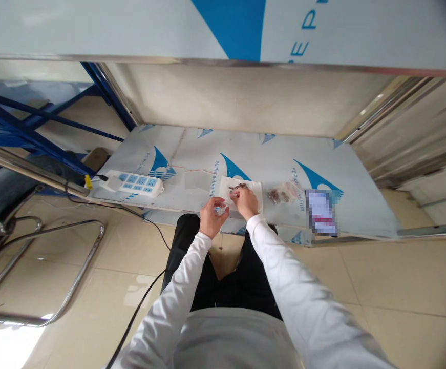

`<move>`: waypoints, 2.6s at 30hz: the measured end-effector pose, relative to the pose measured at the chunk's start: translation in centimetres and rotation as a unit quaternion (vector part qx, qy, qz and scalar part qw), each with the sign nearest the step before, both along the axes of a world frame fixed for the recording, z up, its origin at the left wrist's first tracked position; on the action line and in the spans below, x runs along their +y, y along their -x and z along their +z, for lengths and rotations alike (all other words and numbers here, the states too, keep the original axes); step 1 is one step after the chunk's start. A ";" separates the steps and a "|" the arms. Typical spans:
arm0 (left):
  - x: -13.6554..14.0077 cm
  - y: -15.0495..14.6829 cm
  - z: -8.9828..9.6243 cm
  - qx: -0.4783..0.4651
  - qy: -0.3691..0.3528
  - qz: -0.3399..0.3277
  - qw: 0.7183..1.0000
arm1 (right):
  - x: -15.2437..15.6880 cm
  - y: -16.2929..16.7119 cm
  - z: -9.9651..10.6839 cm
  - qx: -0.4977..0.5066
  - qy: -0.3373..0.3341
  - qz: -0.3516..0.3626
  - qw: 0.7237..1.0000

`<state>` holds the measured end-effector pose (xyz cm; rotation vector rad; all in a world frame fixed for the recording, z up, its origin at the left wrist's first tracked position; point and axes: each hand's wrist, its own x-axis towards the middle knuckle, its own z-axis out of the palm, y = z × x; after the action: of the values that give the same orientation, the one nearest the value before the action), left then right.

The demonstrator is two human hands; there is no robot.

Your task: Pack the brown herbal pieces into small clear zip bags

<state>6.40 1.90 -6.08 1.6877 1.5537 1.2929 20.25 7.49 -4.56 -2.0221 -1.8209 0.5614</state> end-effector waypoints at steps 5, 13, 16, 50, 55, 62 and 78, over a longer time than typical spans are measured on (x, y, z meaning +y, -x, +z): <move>0.0 0.4 0.4 0.001 -0.001 -0.006 1.000 | 1.4 2.3 -0.8 -0.041 0.017 -0.054 0.998; 0.3 0.6 0.4 0.009 -0.008 0.000 1.000 | -1.3 1.8 2.6 0.016 -0.031 -0.024 0.999; 0.2 -0.3 0.8 0.009 -0.008 -0.027 1.000 | -5.0 0.7 4.6 0.115 -0.112 0.075 0.984; -3.7 -0.3 6.6 -0.121 0.023 -0.202 0.972 | -12.5 -5.8 10.7 0.038 -0.185 0.209 0.959; -3.8 -0.2 8.7 -0.056 -0.051 -0.197 0.978 | -12.2 -6.6 11.8 0.042 -0.200 0.223 0.953; -4.8 -0.4 11.3 -0.038 -0.045 -0.166 0.984 | -12.2 -6.8 12.9 0.148 -0.199 0.194 0.949; -5.9 -0.3 8.2 -0.151 0.038 -0.148 0.977 | -12.9 -3.0 8.3 0.442 -0.042 0.060 0.894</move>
<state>6.71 -3.97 2.13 1.5227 1.1142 1.2480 23.24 -5.42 3.70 -1.2428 -1.3464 1.1737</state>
